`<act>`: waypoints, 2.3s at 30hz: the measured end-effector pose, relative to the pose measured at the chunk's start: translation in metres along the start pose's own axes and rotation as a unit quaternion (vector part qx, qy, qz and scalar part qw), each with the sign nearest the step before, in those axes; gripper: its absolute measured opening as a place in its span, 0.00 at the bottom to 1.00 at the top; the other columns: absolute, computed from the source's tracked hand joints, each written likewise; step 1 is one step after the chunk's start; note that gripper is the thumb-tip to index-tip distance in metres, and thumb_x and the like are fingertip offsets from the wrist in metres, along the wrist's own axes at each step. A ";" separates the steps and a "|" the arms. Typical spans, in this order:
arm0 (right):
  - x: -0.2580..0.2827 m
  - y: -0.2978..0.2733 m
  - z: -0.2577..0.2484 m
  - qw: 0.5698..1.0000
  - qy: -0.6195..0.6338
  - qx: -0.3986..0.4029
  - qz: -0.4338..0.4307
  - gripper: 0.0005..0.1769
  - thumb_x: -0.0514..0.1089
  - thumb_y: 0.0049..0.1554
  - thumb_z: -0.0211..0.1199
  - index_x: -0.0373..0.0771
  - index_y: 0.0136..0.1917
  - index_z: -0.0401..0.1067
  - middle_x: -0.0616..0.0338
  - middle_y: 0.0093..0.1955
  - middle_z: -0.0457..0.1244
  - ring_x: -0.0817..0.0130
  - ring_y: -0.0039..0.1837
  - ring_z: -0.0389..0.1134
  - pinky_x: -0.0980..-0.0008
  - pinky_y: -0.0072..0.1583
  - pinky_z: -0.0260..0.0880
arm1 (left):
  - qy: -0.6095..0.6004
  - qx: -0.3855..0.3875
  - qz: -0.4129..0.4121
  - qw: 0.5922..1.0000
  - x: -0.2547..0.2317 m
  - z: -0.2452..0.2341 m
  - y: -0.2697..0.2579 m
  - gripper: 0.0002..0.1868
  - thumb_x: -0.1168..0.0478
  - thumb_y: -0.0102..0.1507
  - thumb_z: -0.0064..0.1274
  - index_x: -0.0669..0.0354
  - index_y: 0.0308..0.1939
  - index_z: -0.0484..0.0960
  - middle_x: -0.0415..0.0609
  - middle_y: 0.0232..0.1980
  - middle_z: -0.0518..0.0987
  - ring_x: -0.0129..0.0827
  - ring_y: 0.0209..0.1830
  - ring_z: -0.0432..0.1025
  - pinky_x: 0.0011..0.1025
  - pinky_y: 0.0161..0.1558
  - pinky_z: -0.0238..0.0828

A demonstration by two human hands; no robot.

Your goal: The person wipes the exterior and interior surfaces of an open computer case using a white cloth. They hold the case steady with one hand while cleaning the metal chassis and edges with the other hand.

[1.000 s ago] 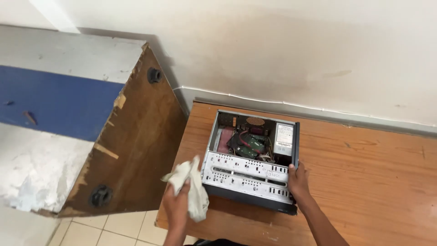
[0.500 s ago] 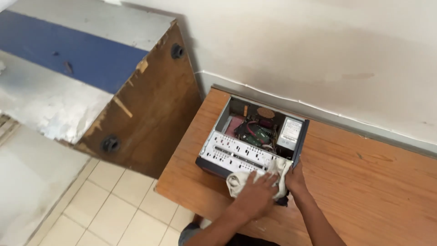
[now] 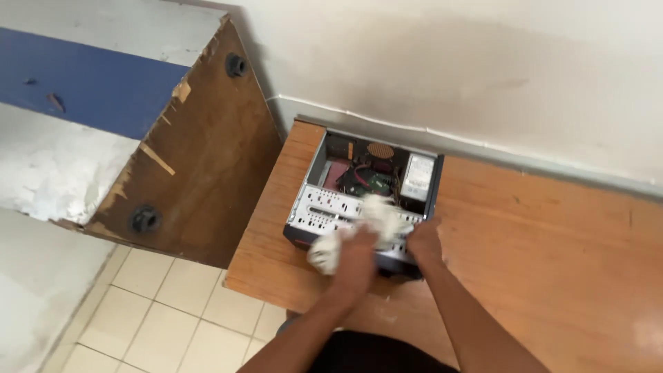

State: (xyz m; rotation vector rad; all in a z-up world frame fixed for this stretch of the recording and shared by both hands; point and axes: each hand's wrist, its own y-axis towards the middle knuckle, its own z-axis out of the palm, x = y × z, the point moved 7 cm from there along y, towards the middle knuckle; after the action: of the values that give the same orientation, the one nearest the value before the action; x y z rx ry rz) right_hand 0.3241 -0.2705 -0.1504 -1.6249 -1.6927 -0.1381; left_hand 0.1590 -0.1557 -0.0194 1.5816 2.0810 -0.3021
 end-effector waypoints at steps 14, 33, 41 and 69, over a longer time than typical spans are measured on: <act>-0.005 -0.034 0.001 0.996 0.008 -0.091 -0.014 0.29 0.44 0.65 0.48 0.45 0.78 0.48 0.26 0.59 0.66 0.27 0.62 0.67 0.38 0.62 0.64 | -0.178 -0.035 -0.044 0.982 0.149 -0.101 -0.001 0.23 0.84 0.50 0.44 0.58 0.36 0.88 0.51 0.61 0.82 0.43 0.68 0.71 0.51 0.81 0.38; -0.007 -0.028 -0.007 0.994 0.052 -0.067 -0.064 0.32 0.44 0.66 0.47 0.45 0.80 0.43 0.26 0.61 0.64 0.27 0.63 0.66 0.40 0.63 0.63 | -0.048 -0.034 -0.122 0.991 0.095 -0.084 0.011 0.28 0.68 0.50 0.66 0.39 0.53 0.85 0.55 0.75 0.65 0.53 0.79 0.51 0.61 0.76 0.29; -0.007 -0.020 -0.004 0.988 0.049 -0.018 -0.148 0.36 0.43 0.65 0.47 0.39 0.80 0.36 0.22 0.61 0.63 0.26 0.63 0.65 0.42 0.63 0.64 | 0.002 -0.069 -0.113 0.991 0.023 -0.041 0.005 0.31 0.62 0.54 0.65 0.46 0.63 0.78 0.60 0.73 0.65 0.52 0.78 0.52 0.63 0.76 0.32; 0.002 -0.038 -0.007 0.993 0.080 -0.033 -0.077 0.34 0.39 0.66 0.44 0.43 0.82 0.38 0.26 0.59 0.65 0.29 0.61 0.67 0.43 0.61 0.66 | -0.100 0.150 0.047 0.982 0.043 -0.032 0.021 0.34 0.68 0.55 0.59 0.41 0.66 0.77 0.58 0.75 0.66 0.50 0.77 0.57 0.49 0.77 0.37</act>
State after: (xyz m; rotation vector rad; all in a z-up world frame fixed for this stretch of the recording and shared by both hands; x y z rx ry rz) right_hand 0.2936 -0.2791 -0.1285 -1.4883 -1.7030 -0.3939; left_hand 0.1620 -0.0983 -0.0119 1.7331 1.8659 -0.7389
